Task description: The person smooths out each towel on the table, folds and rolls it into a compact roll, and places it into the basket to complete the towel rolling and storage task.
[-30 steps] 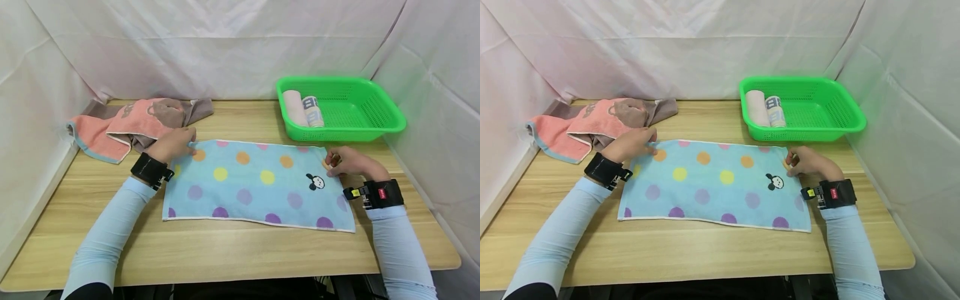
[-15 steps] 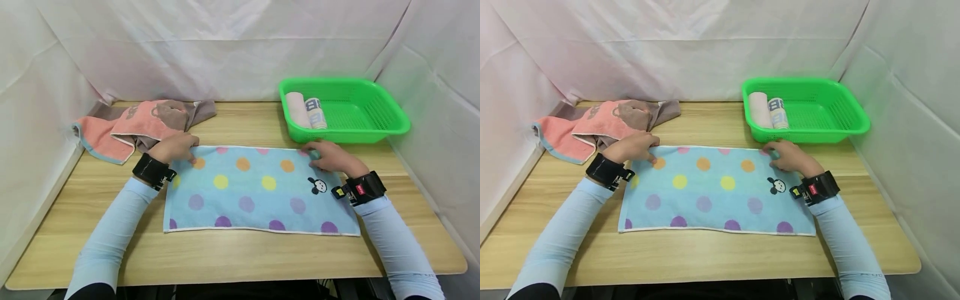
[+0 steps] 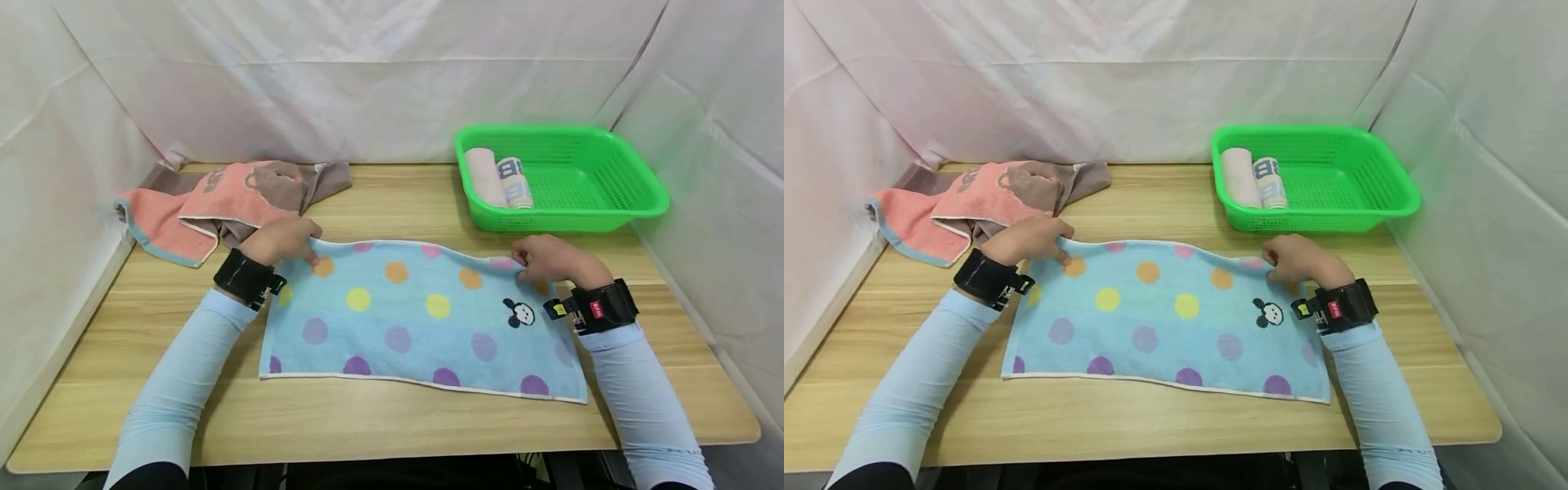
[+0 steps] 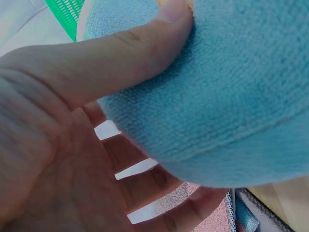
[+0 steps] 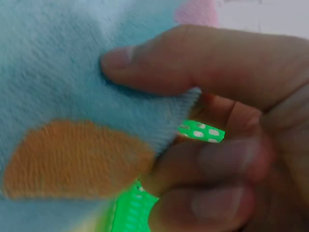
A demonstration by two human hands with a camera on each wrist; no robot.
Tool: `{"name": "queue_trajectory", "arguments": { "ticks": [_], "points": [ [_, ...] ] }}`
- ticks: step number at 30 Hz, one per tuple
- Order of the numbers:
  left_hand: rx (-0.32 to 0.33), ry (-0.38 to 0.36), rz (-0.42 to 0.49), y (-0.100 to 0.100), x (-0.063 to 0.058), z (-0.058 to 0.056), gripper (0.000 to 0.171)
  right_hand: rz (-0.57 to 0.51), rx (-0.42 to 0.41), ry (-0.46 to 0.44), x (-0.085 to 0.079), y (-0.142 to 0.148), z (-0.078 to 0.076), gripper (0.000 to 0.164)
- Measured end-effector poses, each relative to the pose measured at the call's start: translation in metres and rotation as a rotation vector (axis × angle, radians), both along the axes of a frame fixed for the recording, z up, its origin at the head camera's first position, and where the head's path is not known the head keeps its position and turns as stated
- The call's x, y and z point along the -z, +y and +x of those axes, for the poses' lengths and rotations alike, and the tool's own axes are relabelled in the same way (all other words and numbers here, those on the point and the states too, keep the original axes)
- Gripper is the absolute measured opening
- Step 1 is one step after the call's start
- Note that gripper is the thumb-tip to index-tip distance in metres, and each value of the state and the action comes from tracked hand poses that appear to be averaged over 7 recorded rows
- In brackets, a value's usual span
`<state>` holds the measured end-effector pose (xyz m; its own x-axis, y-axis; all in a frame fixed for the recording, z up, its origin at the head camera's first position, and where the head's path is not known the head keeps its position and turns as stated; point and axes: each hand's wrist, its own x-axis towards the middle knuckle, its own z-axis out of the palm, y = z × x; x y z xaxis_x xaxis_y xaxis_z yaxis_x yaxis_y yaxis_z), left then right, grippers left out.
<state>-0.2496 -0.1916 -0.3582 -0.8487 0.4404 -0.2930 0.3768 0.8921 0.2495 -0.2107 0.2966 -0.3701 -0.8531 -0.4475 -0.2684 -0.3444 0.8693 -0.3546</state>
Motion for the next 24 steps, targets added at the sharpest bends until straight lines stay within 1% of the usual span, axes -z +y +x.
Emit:
{"name": "queue_trajectory", "arguments": {
  "ticks": [2,5,6,9,10,11,12,15,17,19,21,23,24],
  "points": [
    [-0.004,0.006,-0.012,0.0,0.0,0.0,0.043,-0.032,0.018,-0.012,0.0,0.002,0.0,0.032],
    [-0.022,-0.004,-0.012,0.0,-0.001,0.002,0.051,-0.08,0.039,-0.012,0.004,0.003,-0.001,0.029],
    [-0.024,-0.008,-0.009,0.0,-0.001,0.002,0.051,-0.091,0.039,-0.01,0.006,0.002,-0.002,0.035],
    [-0.022,-0.026,0.013,0.0,0.0,0.002,0.052,-0.071,0.03,0.037,0.011,0.0,-0.005,0.066],
    [-0.019,-0.029,0.017,0.0,0.0,0.002,0.052,-0.051,0.033,0.051,0.011,-0.001,-0.005,0.07],
    [-0.016,-0.033,0.02,0.0,0.001,0.002,0.052,-0.027,0.034,0.065,0.01,0.0,-0.006,0.07],
    [-0.009,-0.03,0.02,-0.001,0.001,0.002,0.05,-0.008,0.036,0.077,0.009,0.001,-0.006,0.066],
    [-0.003,-0.029,0.021,-0.001,0.001,0.001,0.048,0.018,0.043,0.146,0.003,0.008,-0.005,0.039],
    [0.007,-0.019,0.02,-0.003,0.0,0.0,0.043,0.003,0.055,0.194,0.0,0.015,-0.002,0.024],
    [0.023,0.02,0.022,-0.006,-0.002,-0.001,0.039,-0.041,0.08,0.251,-0.004,0.02,0.001,0.014],
    [0.039,0.096,0.034,-0.01,-0.005,-0.002,0.03,-0.107,0.122,0.307,-0.007,0.023,0.003,0.01],
    [0.051,0.206,0.065,-0.013,-0.008,-0.002,0.022,-0.187,0.178,0.375,-0.008,0.026,0.007,0.008],
    [0.048,0.275,0.082,-0.014,-0.01,-0.002,0.019,-0.234,0.208,0.41,-0.008,0.026,0.009,0.008]
  ]
}}
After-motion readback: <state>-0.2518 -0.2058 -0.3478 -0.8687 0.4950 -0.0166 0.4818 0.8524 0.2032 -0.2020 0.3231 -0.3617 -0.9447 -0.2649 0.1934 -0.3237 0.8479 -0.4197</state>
